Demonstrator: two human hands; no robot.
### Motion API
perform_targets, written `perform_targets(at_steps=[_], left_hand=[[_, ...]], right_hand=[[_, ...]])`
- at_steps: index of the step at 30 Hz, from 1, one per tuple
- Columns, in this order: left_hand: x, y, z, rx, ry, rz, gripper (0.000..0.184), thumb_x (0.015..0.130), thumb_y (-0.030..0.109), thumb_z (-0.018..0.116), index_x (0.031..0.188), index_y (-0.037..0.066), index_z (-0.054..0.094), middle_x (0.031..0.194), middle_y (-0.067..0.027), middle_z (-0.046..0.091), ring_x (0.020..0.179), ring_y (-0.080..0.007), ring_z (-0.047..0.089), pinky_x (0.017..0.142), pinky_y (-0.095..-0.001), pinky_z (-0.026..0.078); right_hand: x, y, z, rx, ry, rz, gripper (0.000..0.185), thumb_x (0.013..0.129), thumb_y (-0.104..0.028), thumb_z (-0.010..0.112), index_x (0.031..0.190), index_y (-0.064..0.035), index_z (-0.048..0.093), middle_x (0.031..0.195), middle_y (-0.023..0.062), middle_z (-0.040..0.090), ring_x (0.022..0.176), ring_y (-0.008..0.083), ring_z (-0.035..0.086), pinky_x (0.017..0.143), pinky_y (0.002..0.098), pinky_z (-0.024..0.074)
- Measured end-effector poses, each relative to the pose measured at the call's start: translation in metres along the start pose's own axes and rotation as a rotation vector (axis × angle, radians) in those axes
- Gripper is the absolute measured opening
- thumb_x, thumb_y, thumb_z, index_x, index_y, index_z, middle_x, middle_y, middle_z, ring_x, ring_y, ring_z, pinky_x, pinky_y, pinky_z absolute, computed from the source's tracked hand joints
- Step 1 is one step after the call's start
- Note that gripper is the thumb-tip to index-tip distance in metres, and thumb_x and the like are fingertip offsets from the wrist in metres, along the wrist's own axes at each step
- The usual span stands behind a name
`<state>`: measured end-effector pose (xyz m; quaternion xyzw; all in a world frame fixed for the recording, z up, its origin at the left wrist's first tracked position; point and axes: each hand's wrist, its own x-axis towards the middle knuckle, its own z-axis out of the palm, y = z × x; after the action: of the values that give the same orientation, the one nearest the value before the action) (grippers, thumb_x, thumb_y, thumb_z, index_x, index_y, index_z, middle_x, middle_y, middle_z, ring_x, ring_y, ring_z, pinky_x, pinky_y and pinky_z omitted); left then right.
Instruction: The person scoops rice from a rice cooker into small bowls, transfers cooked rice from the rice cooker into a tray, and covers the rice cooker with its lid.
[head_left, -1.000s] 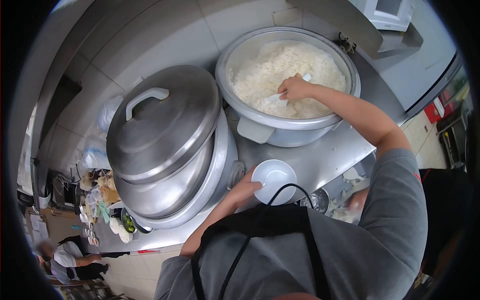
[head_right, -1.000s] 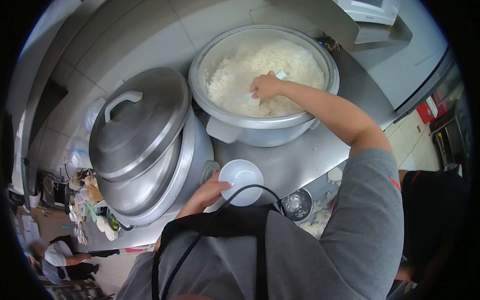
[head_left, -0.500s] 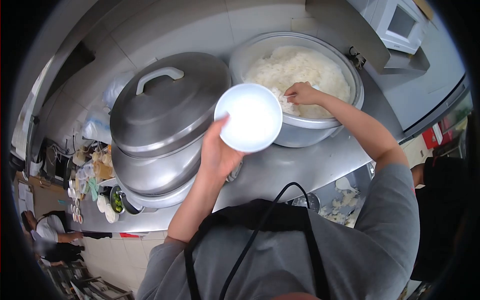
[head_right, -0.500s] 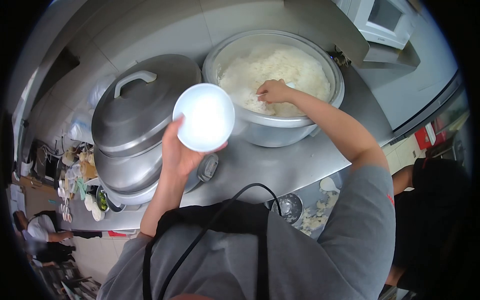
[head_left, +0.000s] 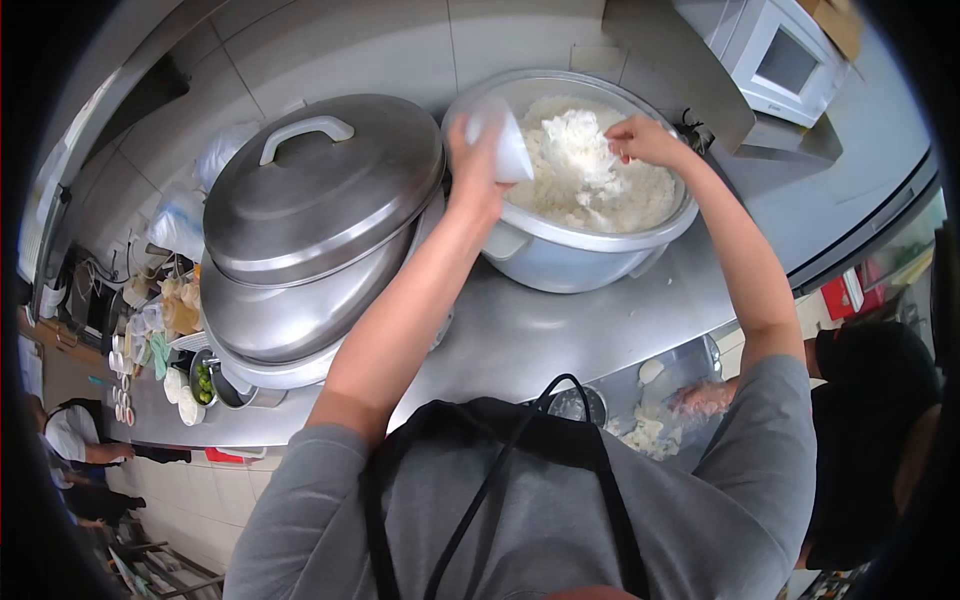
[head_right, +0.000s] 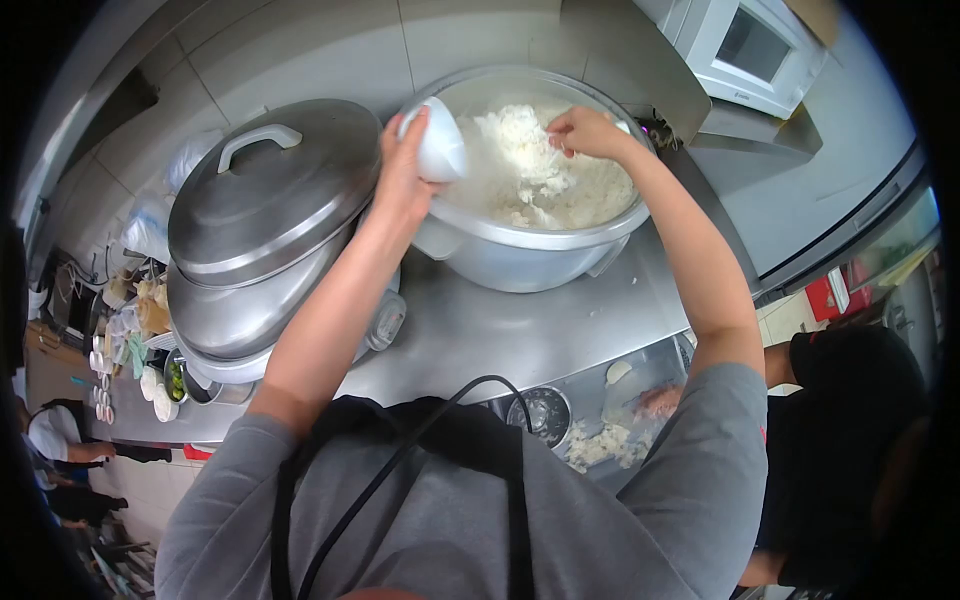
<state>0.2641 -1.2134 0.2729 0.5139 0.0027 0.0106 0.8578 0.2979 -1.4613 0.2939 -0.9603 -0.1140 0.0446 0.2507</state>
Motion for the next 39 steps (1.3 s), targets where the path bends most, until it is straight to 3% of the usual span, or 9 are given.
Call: perform_targets(at_steps=[5,7,10,13,17,20,25,35,39], left_hand=[[0.030,-0.030,0.029,-0.489,-0.266,-0.493,0.051,0.082,0.048,0.041,0.125,0.021,0.035,0.128,-0.0083,0.036,0.114,-0.0313,0.038,0.088,-0.0590,0.031],[0.052,-0.045,0.031,-0.602,-0.308,-0.489,0.051,0.083,0.051,0.035,0.123,0.020,0.039,0.129,-0.0061,0.035,0.117,-0.0312,0.035,0.092,-0.0588,0.027],[0.071,-0.051,0.028,-0.620,-0.408,-0.330,0.051,0.084,0.051,0.033,0.122,0.019,0.039,0.129,-0.0075,0.036,0.118,-0.0304,0.033,0.093,-0.0573,0.028],[0.081,-0.046,0.017,-0.832,-0.298,-0.467,0.053,0.083,0.052,0.030,0.123,0.018,0.038,0.129,-0.0080,0.035,0.119,-0.0304,0.031,0.095,-0.0555,0.027],[0.069,-0.013,0.010,-0.740,-0.219,-0.358,0.058,0.080,0.053,0.031,0.123,0.015,0.035,0.130,-0.0094,0.032,0.119,-0.0325,0.031,0.095,-0.0560,0.025],[0.060,0.008,0.006,-0.589,-0.081,-0.243,0.053,0.088,0.046,0.027,0.126,0.009,0.033,0.129,-0.0162,0.033,0.119,-0.0386,0.032,0.093,-0.0584,0.031],[0.060,0.022,0.003,-0.592,-0.144,-0.220,0.053,0.089,0.044,0.026,0.129,0.010,0.028,0.132,-0.0162,0.029,0.121,-0.0388,0.029,0.095,-0.0595,0.028],[0.055,0.030,0.009,-0.637,-0.239,-0.259,0.056,0.089,0.047,0.024,0.131,0.010,0.025,0.135,-0.0165,0.026,0.123,-0.0379,0.027,0.096,-0.0596,0.026],[0.054,0.030,0.012,-0.650,-0.242,-0.269,0.057,0.089,0.047,0.024,0.131,0.010,0.025,0.134,-0.0166,0.026,0.123,-0.0377,0.027,0.096,-0.0595,0.026]], right_hand=[[0.008,-0.060,0.005,-0.830,0.474,-0.211,0.012,0.075,-0.015,0.056,0.083,-0.0119,0.064,0.074,0.0024,0.064,0.075,0.0184,0.059,0.076,0.0348,0.0322],[0.012,-0.086,0.014,-1.125,0.522,-0.266,0.009,0.071,-0.011,0.055,0.076,-0.0103,0.062,0.071,0.0011,0.061,0.075,0.0166,0.057,0.075,0.0346,0.0334],[0.012,-0.101,0.001,-1.089,0.815,-0.337,0.006,0.068,-0.011,0.054,0.071,-0.0100,0.059,0.069,0.0006,0.058,0.074,0.0172,0.056,0.075,0.0348,0.0336],[0.016,-0.105,0.019,-1.068,0.697,-0.482,0.008,0.067,-0.011,0.055,0.074,-0.0100,0.060,0.071,0.0010,0.059,0.074,0.0167,0.056,0.075,0.0350,0.0337],[0.041,-0.075,-0.003,-0.647,0.837,-0.295,0.007,0.072,-0.012,0.056,0.073,-0.0132,0.063,0.067,0.0015,0.061,0.066,0.0175,0.058,0.068,0.0373,0.0308],[0.090,-0.009,0.035,-0.894,0.627,-0.027,0.011,0.071,-0.021,0.057,0.074,-0.0145,0.065,0.070,0.0031,0.064,0.062,0.0202,0.060,0.069,0.0393,0.0297],[0.109,-0.004,0.096,-0.922,0.208,-0.064,0.014,0.070,-0.018,0.053,0.076,-0.0130,0.065,0.072,0.0057,0.064,0.068,0.0198,0.061,0.080,0.0413,0.0286],[0.095,-0.018,0.114,-0.829,0.049,-0.015,0.017,0.073,-0.023,0.054,0.081,-0.0132,0.065,0.076,0.0068,0.063,0.077,0.0192,0.060,0.081,0.0413,0.0265],[0.094,-0.022,0.120,-0.649,-0.002,-0.023,0.019,0.070,-0.012,0.048,0.082,-0.0083,0.062,0.082,0.0105,0.064,0.074,0.0233,0.061,0.076,0.0434,0.0258]])
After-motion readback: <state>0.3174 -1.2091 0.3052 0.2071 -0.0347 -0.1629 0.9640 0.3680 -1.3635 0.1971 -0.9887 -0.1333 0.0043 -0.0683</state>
